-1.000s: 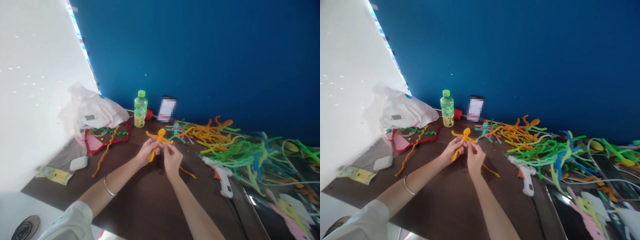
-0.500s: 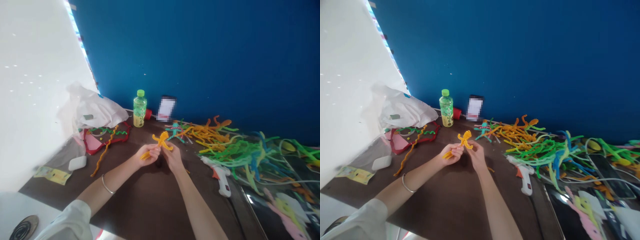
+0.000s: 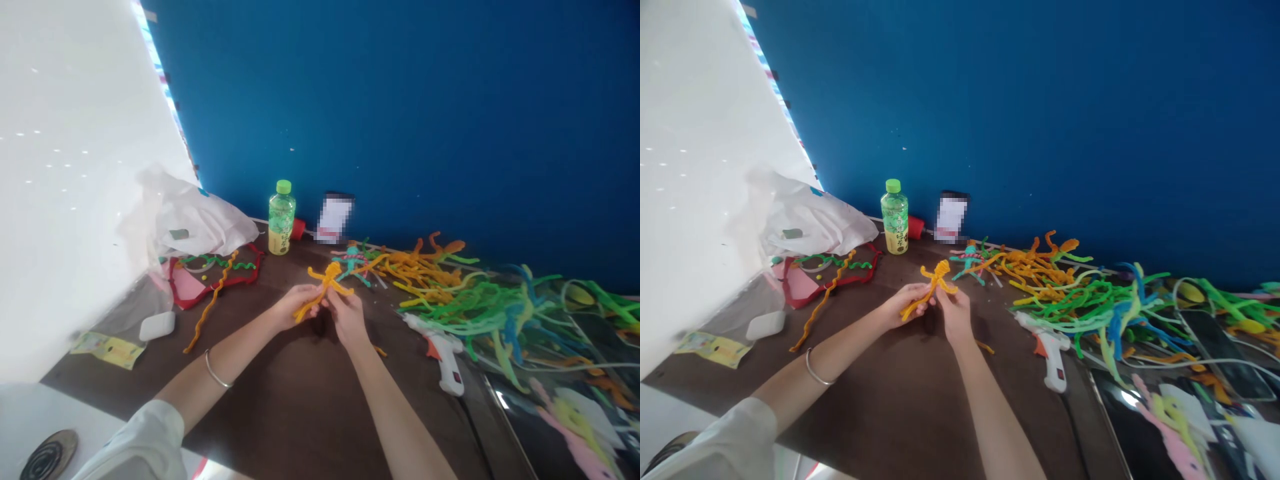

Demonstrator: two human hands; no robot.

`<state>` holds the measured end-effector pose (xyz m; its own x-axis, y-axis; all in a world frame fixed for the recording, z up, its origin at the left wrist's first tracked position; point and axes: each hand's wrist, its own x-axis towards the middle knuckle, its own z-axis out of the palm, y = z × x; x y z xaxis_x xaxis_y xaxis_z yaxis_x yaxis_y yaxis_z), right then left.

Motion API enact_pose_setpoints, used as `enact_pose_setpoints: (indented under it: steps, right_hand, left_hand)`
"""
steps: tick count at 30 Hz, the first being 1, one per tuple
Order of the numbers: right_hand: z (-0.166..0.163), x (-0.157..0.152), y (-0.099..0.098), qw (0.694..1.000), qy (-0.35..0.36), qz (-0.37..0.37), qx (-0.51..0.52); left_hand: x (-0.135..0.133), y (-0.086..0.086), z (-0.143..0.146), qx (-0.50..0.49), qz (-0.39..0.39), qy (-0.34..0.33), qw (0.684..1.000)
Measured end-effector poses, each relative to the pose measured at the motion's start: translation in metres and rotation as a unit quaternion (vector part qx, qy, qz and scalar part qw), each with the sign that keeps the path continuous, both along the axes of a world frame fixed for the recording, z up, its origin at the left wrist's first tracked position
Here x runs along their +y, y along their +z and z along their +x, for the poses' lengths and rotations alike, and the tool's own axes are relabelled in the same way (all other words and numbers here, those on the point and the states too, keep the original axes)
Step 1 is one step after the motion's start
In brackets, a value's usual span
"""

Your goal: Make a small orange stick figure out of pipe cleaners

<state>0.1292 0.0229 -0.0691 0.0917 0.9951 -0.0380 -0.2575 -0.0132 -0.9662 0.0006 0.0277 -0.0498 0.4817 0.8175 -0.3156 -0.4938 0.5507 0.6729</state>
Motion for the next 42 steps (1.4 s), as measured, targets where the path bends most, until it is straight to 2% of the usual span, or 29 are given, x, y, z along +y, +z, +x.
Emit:
enact_pose_setpoints:
  steps: [2, 4, 6, 8, 14, 18, 22, 25, 29, 32, 36, 42]
  right_hand:
    - [0.000, 0.001, -0.002, 0.995, -0.051, 0.036, -0.084]
    - [-0.001, 0.000, -0.001, 0.980, -0.081, 0.073, -0.165]
    - [-0.004, -0.004, 0.004, 0.961, -0.106, 0.105, -0.231]
    - [-0.010, -0.010, 0.009, 0.940, -0.134, 0.127, -0.285]
    - [-0.022, -0.018, 0.016, 0.887, -0.201, 0.189, -0.371]
    - [-0.022, -0.018, 0.015, 0.875, -0.206, 0.206, -0.387]
    - [-0.024, -0.020, 0.013, 0.863, -0.209, 0.214, -0.407]
    - [-0.023, -0.021, 0.008, 0.823, -0.210, 0.231, -0.475]
    - [-0.017, -0.019, 0.002, 0.777, -0.168, 0.250, -0.553]
    - [-0.013, -0.016, 0.001, 0.776, -0.161, 0.251, -0.555]
    - [-0.013, -0.012, 0.002, 0.807, -0.176, 0.250, -0.506]
    - [-0.011, -0.007, 0.004, 0.862, -0.173, 0.224, -0.420]
  left_hand:
    - [-0.001, -0.005, 0.003, 0.099, 0.110, 0.090, 0.985]
    - [-0.004, -0.009, 0.004, 0.189, 0.202, 0.165, 0.947]
    - [-0.007, -0.011, 0.004, 0.247, 0.260, 0.213, 0.909]
    - [-0.010, -0.014, 0.003, 0.267, 0.283, 0.228, 0.892]
    - [-0.011, -0.014, 0.004, 0.262, 0.327, 0.225, 0.880]
    - [-0.010, -0.012, 0.007, 0.279, 0.335, 0.266, 0.860]
    - [-0.008, -0.011, 0.009, 0.256, 0.292, 0.270, 0.881]
    - [-0.007, -0.009, 0.010, 0.226, 0.264, 0.274, 0.897]
    - [-0.004, -0.009, 0.011, 0.179, 0.236, 0.302, 0.906]
    - [-0.002, -0.016, 0.013, 0.115, 0.188, 0.291, 0.931]
    - [0.001, -0.023, 0.013, 0.065, 0.137, 0.266, 0.952]
    - [-0.001, -0.010, 0.012, 0.024, 0.101, 0.242, 0.965]
